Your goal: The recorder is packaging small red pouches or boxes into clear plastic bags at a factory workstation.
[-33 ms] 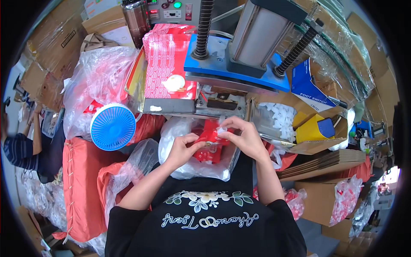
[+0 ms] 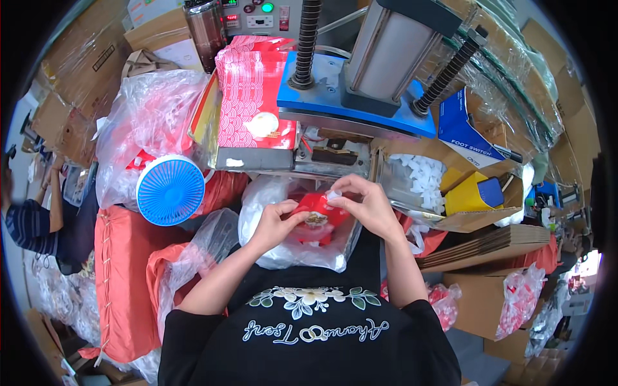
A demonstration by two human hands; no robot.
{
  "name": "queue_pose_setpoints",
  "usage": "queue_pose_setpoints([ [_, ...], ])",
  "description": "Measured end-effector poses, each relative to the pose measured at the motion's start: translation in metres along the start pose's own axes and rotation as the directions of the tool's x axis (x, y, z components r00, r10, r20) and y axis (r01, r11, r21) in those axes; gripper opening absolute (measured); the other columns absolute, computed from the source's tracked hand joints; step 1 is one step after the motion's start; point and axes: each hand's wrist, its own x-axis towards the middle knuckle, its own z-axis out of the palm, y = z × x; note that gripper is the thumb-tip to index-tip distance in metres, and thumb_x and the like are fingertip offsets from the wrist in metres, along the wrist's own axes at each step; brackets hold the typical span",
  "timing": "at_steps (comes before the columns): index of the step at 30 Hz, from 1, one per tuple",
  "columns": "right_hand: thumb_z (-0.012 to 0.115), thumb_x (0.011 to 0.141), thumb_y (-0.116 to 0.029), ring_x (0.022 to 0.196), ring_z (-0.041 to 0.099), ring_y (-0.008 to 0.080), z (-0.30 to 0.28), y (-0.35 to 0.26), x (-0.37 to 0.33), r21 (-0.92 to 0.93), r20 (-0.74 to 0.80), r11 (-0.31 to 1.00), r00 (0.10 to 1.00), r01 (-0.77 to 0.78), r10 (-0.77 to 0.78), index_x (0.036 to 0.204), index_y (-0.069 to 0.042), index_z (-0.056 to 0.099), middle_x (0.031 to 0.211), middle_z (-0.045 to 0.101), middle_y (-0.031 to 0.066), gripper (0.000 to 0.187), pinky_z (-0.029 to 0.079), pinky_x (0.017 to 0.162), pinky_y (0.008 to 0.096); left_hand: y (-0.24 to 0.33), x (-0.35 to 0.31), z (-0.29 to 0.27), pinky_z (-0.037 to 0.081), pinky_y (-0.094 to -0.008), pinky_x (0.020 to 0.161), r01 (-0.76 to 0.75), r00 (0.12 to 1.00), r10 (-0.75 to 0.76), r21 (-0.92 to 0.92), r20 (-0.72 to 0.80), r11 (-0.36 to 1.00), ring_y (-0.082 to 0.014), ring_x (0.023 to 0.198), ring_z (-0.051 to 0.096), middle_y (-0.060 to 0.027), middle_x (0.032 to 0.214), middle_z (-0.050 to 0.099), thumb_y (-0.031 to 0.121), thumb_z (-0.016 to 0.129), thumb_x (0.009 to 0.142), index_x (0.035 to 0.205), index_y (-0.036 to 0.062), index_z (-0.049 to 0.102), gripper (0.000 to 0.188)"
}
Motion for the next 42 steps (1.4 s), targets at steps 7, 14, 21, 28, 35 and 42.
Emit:
queue_pose_setpoints([
  [7, 0.072, 0.087, -0.023, 0.089, 0.071, 0.0237, -0.056, 0.021, -0.004, -0.452, -0.442, 0.886, 0.888, -0.101, -0.124, 0.123, -0.004, 0.063, 0.103, 0.073, 0.0141, 0.042, 0.053, 0.078, 0.0339, 0.03, 0.051, 0.027, 0.051, -0.0265, 0.061, 0.269, 0.935, -0.33, -0.34, -0.134, 0.901, -0.01, 0.068, 0.063, -0.0094, 0.083, 0.072, 0.018, 0.07, 0.091, 0.097, -0.0084, 0.071, 0.027],
  [14, 0.068, 0.088, -0.038, 0.087, 0.069, 0.0357, -0.124, 0.066, -0.053, -0.708, -0.626, 0.405, 0.78, -0.578, 0.019, 0.112, -0.01, 0.068, 0.094, 0.072, 0.017, 0.037, 0.054, 0.073, 0.0464, 0.04, 0.082, 0.035, 0.054, -0.0284, 0.062, 0.312, 0.891, -0.451, -0.662, -0.045, 0.681, -0.0157, 0.069, 0.068, -0.0128, 0.087, 0.072, 0.016, 0.07, 0.091, 0.099, -0.0098, 0.069, 0.027],
  [21, 0.073, 0.082, -0.022, 0.086, 0.066, 0.0381, -0.087, 0.086, -0.022, -0.76, -0.514, 0.504, 0.854, -0.411, -0.078, 0.103, -0.008, 0.066, 0.102, 0.059, 0.0123, 0.026, 0.051, 0.072, 0.048, 0.03, 0.098, -0.021, 0.052, -0.0337, 0.071, 0.07, 0.965, 0.0, 0.259, -0.262, 0.963, -0.0234, 0.081, 0.069, -0.0077, 0.095, 0.073, 0.024, 0.075, 0.085, 0.108, -0.0002, 0.068, 0.034],
  [28, 0.068, 0.087, -0.013, 0.094, 0.064, 0.0344, -0.071, 0.086, -0.006, -0.699, -0.353, 0.705, 0.916, -0.123, -0.19, 0.097, -0.001, 0.068, 0.114, 0.057, 0.0136, 0.015, 0.051, 0.076, 0.0423, -0.009, 0.044, -0.066, 0.014, -0.0534, 0.117, -0.076, 0.902, 0.394, 0.833, -0.177, 0.548, -0.0275, 0.14, 0.038, -0.0077, 0.142, 0.051, 0.022, 0.077, 0.077, 0.137, 0.0135, 0.05, 0.067],
  [35, 0.065, 0.087, -0.004, 0.094, 0.062, 0.0335, -0.079, 0.072, -0.037, -0.612, -0.1, 0.789, 0.983, 0.061, -0.153, 0.11, 0.0, 0.065, 0.112, 0.059, 0.0149, 0.024, 0.052, 0.078, 0.0358, 0.003, 0.039, -0.081, 0.024, -0.0518, 0.112, -0.045, 0.853, 0.414, 0.745, -0.319, 0.665, -0.0251, 0.115, 0.059, -0.0047, 0.113, 0.069, 0.006, 0.068, 0.08, 0.108, 0.0112, 0.07, 0.028],
  [42, 0.067, 0.088, -0.004, 0.093, 0.064, 0.0122, -0.045, 0.023, -0.024, -0.115, -0.374, 0.992, 0.923, 0.051, -0.09, 0.106, 0.0, 0.068, 0.101, 0.071, 0.0068, 0.018, 0.049, 0.086, 0.0273, 0.035, 0.015, -0.016, 0.046, -0.0229, 0.069, -0.091, 0.969, 0.094, 0.023, -0.227, 0.996, -0.0072, 0.079, 0.061, -0.0019, 0.087, 0.069, 0.005, 0.073, 0.086, 0.09, -0.0009, 0.073, 0.007],
])
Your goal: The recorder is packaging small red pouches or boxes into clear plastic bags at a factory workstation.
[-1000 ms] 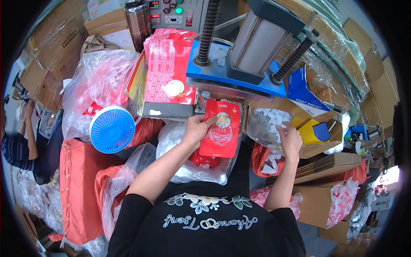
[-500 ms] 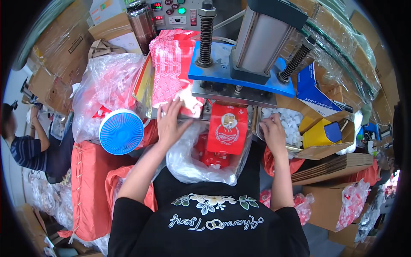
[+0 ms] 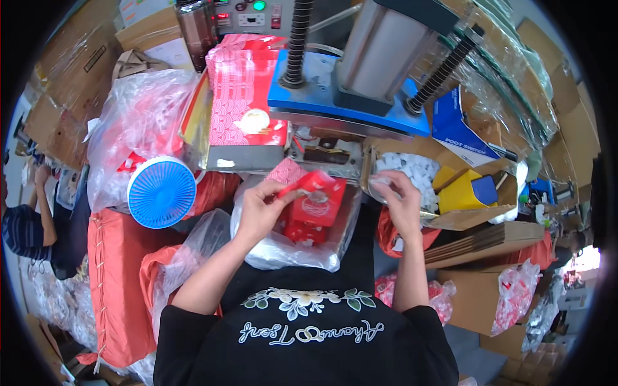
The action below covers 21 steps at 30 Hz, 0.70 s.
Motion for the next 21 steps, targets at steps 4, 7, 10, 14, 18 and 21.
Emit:
queue_pose_setpoints([
  [4, 0.071, 0.085, -0.008, 0.094, 0.065, 0.0135, 0.023, -0.032, 0.008, 0.007, 0.302, 1.0, 0.953, 0.029, -0.029, 0.099, -0.001, 0.07, 0.099, 0.072, 0.0062, 0.016, 0.049, 0.085, 0.0277, -0.02, -0.019, 0.027, 0.046, -0.0226, 0.067, 0.096, 0.992, -0.09, -0.052, 0.093, 0.994, -0.0078, 0.074, 0.061, -0.0026, 0.085, 0.068, 0.006, 0.077, 0.083, 0.088, -0.0025, 0.073, 0.01],
  [7, 0.072, 0.085, -0.009, 0.09, 0.066, 0.0138, 0.037, -0.032, 0.008, 0.062, 0.403, 0.996, 0.915, -0.058, 0.028, 0.099, 0.001, 0.068, 0.096, 0.072, 0.0069, 0.018, 0.05, 0.081, 0.0274, -0.033, -0.026, 0.024, 0.048, -0.0234, 0.066, 0.058, 0.981, -0.05, -0.034, 0.186, 0.998, -0.0087, 0.072, 0.061, -0.0043, 0.09, 0.069, 0.01, 0.074, 0.087, 0.094, -0.0027, 0.073, 0.014],
  [10, 0.071, 0.086, -0.01, 0.087, 0.066, 0.0126, 0.049, -0.016, 0.011, 0.196, 0.4, 0.964, 0.912, -0.178, 0.087, 0.099, 0.002, 0.067, 0.095, 0.072, 0.0067, 0.018, 0.051, 0.078, 0.0264, -0.037, -0.021, 0.028, 0.049, -0.0253, 0.068, 0.061, 0.97, -0.055, -0.016, 0.238, 0.998, -0.0095, 0.073, 0.062, -0.0059, 0.092, 0.07, 0.013, 0.072, 0.089, 0.098, -0.0025, 0.073, 0.019],
  [14, 0.072, 0.086, -0.009, 0.087, 0.064, 0.0089, 0.039, -0.011, 0.019, 0.111, 0.139, 0.993, 0.99, -0.037, 0.022, 0.099, 0.001, 0.067, 0.093, 0.071, 0.0049, 0.017, 0.049, 0.077, 0.0239, -0.037, 0.002, 0.037, 0.05, -0.028, 0.073, 0.253, 0.939, -0.268, 0.098, 0.216, 0.963, -0.0101, 0.08, 0.063, -0.0079, 0.09, 0.071, 0.015, 0.07, 0.09, 0.101, -0.0024, 0.073, 0.021],
  [18, 0.072, 0.085, -0.008, 0.088, 0.064, 0.0099, 0.01, -0.01, 0.024, -0.023, 0.317, 0.998, 0.946, -0.064, 0.068, 0.099, 0.001, 0.067, 0.092, 0.07, 0.005, 0.018, 0.049, 0.079, 0.0239, -0.031, 0.001, 0.038, 0.05, -0.032, 0.073, 0.056, 0.987, -0.069, 0.091, 0.142, 0.994, -0.0218, 0.077, 0.068, -0.0143, 0.083, 0.07, 0.018, 0.07, 0.086, 0.096, -0.0019, 0.073, 0.022],
  [21, 0.073, 0.085, -0.013, 0.083, 0.066, 0.0118, 0.026, -0.003, 0.021, 0.108, 0.37, 0.992, 0.929, -0.06, 0.016, 0.098, 0.001, 0.067, 0.09, 0.071, 0.0059, 0.02, 0.051, 0.076, 0.0263, -0.031, -0.006, 0.043, 0.05, -0.0324, 0.074, 0.089, 0.981, -0.079, -0.049, 0.175, 0.995, -0.0246, 0.079, 0.069, -0.015, 0.086, 0.071, 0.018, 0.071, 0.085, 0.096, -0.0008, 0.073, 0.022],
])
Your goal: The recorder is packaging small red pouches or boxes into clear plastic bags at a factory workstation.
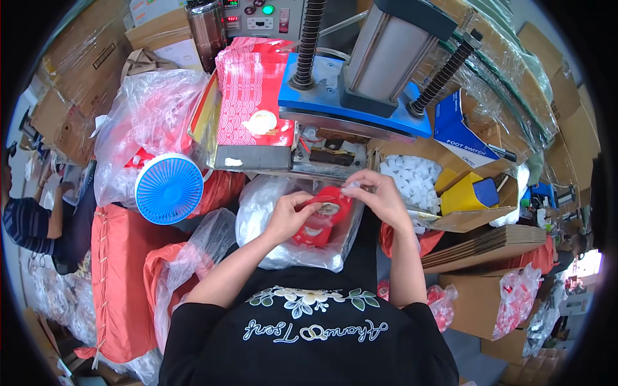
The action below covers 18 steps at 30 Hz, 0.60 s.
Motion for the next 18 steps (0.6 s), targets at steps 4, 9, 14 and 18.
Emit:
queue_pose_setpoints([
  [4, 0.072, 0.087, -0.011, 0.083, 0.065, 0.0086, 0.027, -0.007, 0.004, 0.163, 0.055, 0.982, 0.994, -0.101, 0.093, 0.1, 0.0, 0.066, 0.089, 0.07, 0.0043, 0.018, 0.05, 0.074, 0.0229, -0.014, 0.003, -0.002, 0.051, -0.0332, 0.072, 0.005, 0.991, 0.007, 0.09, -0.136, 0.996, -0.025, 0.078, 0.069, -0.0149, 0.085, 0.071, 0.019, 0.071, 0.085, 0.096, 0.0, 0.074, 0.022],
  [9, 0.072, 0.087, -0.008, 0.081, 0.061, 0.0061, 0.009, -0.013, 0.003, 0.161, -0.064, 0.986, 0.997, -0.034, 0.044, 0.107, -0.001, 0.066, 0.091, 0.07, 0.0026, 0.022, 0.046, 0.071, 0.0215, -0.022, 0.004, -0.022, 0.053, -0.0308, 0.065, 0.236, 0.931, -0.139, 0.267, -0.337, 0.934, -0.0173, 0.07, 0.069, -0.0129, 0.079, 0.073, 0.017, 0.073, 0.085, 0.095, -0.0027, 0.073, 0.022],
  [14, 0.072, 0.086, -0.01, 0.082, 0.063, 0.0091, 0.014, -0.017, 0.004, -0.135, 0.02, 0.988, 0.997, -0.068, 0.072, 0.114, 0.0, 0.065, 0.09, 0.071, 0.0031, 0.031, 0.047, 0.075, 0.0233, -0.032, -0.006, -0.017, 0.052, -0.0282, 0.063, 0.086, 0.96, -0.043, 0.147, -0.275, 0.985, -0.0129, 0.069, 0.067, -0.0099, 0.082, 0.073, 0.011, 0.072, 0.085, 0.093, -0.003, 0.073, 0.016],
  [18, 0.072, 0.086, -0.009, 0.087, 0.065, 0.0116, 0.017, 0.001, 0.009, -0.22, -0.074, 0.974, 0.994, 0.063, -0.081, 0.108, 0.001, 0.066, 0.094, 0.071, 0.0057, 0.024, 0.049, 0.078, 0.0242, -0.017, -0.01, -0.012, 0.051, -0.025, 0.067, 0.034, 0.987, -0.022, 0.069, -0.161, 0.997, -0.0104, 0.071, 0.064, -0.0061, 0.083, 0.071, 0.009, 0.072, 0.087, 0.093, -0.0045, 0.073, 0.015],
])
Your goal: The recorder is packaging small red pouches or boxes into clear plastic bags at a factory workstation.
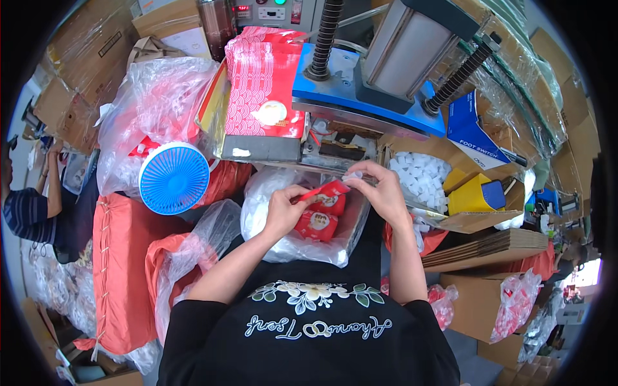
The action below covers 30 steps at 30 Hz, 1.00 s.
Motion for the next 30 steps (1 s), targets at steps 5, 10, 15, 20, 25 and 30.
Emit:
queue_pose_setpoints([
  [5, 0.07, 0.087, -0.007, 0.086, 0.066, 0.012, 0.01, 0.006, 0.006, 0.217, 0.142, 0.973, 0.989, -0.075, 0.045, 0.107, 0.002, 0.066, 0.094, 0.071, 0.0068, 0.022, 0.05, 0.078, 0.0239, 0.004, 0.0, 0.0, 0.051, -0.0275, 0.074, 0.048, 0.994, -0.035, -0.133, 0.1, 0.99, -0.0128, 0.079, 0.065, -0.007, 0.085, 0.072, 0.013, 0.072, 0.086, 0.097, -0.0031, 0.073, 0.02],
  [10, 0.07, 0.088, -0.012, 0.093, 0.066, 0.0135, 0.0, 0.009, 0.009, 0.254, -0.016, 0.962, 0.995, -0.096, 0.103, 0.125, 0.0, 0.06, 0.104, 0.071, 0.0099, 0.04, 0.05, 0.082, 0.0264, 0.015, 0.017, 0.007, 0.051, -0.0254, 0.067, 0.217, 0.969, -0.182, -0.222, 0.169, 0.951, -0.008, 0.073, 0.063, -0.0059, 0.084, 0.072, 0.018, 0.07, 0.091, 0.097, -0.0052, 0.072, 0.024],
  [15, 0.068, 0.09, -0.023, 0.097, 0.069, 0.025, -0.049, 0.021, 0.004, -0.264, -0.402, 0.927, 0.904, -0.266, 0.145, 0.116, -0.002, 0.067, 0.113, 0.07, 0.0159, 0.033, 0.052, 0.084, 0.032, 0.036, 0.045, 0.023, 0.056, -0.0282, 0.065, 0.36, 0.933, -0.335, -0.41, 0.135, 0.838, -0.0158, 0.074, 0.07, -0.012, 0.087, 0.071, 0.018, 0.071, 0.091, 0.1, -0.0083, 0.068, 0.028],
  [20, 0.067, 0.084, -0.016, 0.094, 0.062, 0.0346, -0.044, 0.074, -0.005, -0.703, -0.282, 0.691, 0.958, -0.171, -0.05, 0.111, -0.009, 0.069, 0.104, 0.065, 0.0144, 0.028, 0.05, 0.083, 0.0428, 0.044, 0.058, 0.03, 0.053, -0.027, 0.061, 0.429, 0.887, -0.429, -0.654, 0.172, 0.623, -0.0143, 0.073, 0.068, -0.0131, 0.085, 0.071, 0.015, 0.072, 0.089, 0.101, -0.0084, 0.069, 0.027],
  [25, 0.066, 0.08, -0.012, 0.094, 0.061, 0.0365, -0.038, 0.071, -0.006, -0.668, -0.31, 0.732, 0.944, -0.131, -0.114, 0.107, -0.006, 0.067, 0.101, 0.066, 0.0157, 0.027, 0.049, 0.083, 0.0436, 0.04, 0.079, -0.013, 0.052, -0.0343, 0.074, 0.286, 0.957, -0.289, -0.286, 0.033, 0.914, -0.0197, 0.086, 0.067, -0.0096, 0.098, 0.071, 0.019, 0.071, 0.089, 0.111, -0.0026, 0.067, 0.031],
  [30, 0.067, 0.082, -0.005, 0.087, 0.061, 0.0221, -0.044, 0.077, -0.007, -0.275, -0.457, 0.954, 0.889, -0.12, -0.02, 0.106, -0.003, 0.062, 0.09, 0.063, 0.0092, 0.025, 0.048, 0.078, 0.0346, 0.0, 0.085, -0.076, 0.018, -0.0551, 0.115, -0.125, 0.943, 0.323, 0.824, -0.073, 0.553, -0.0307, 0.143, 0.033, -0.01, 0.149, 0.043, 0.044, 0.071, 0.083, 0.144, 0.013, 0.043, 0.073],
])
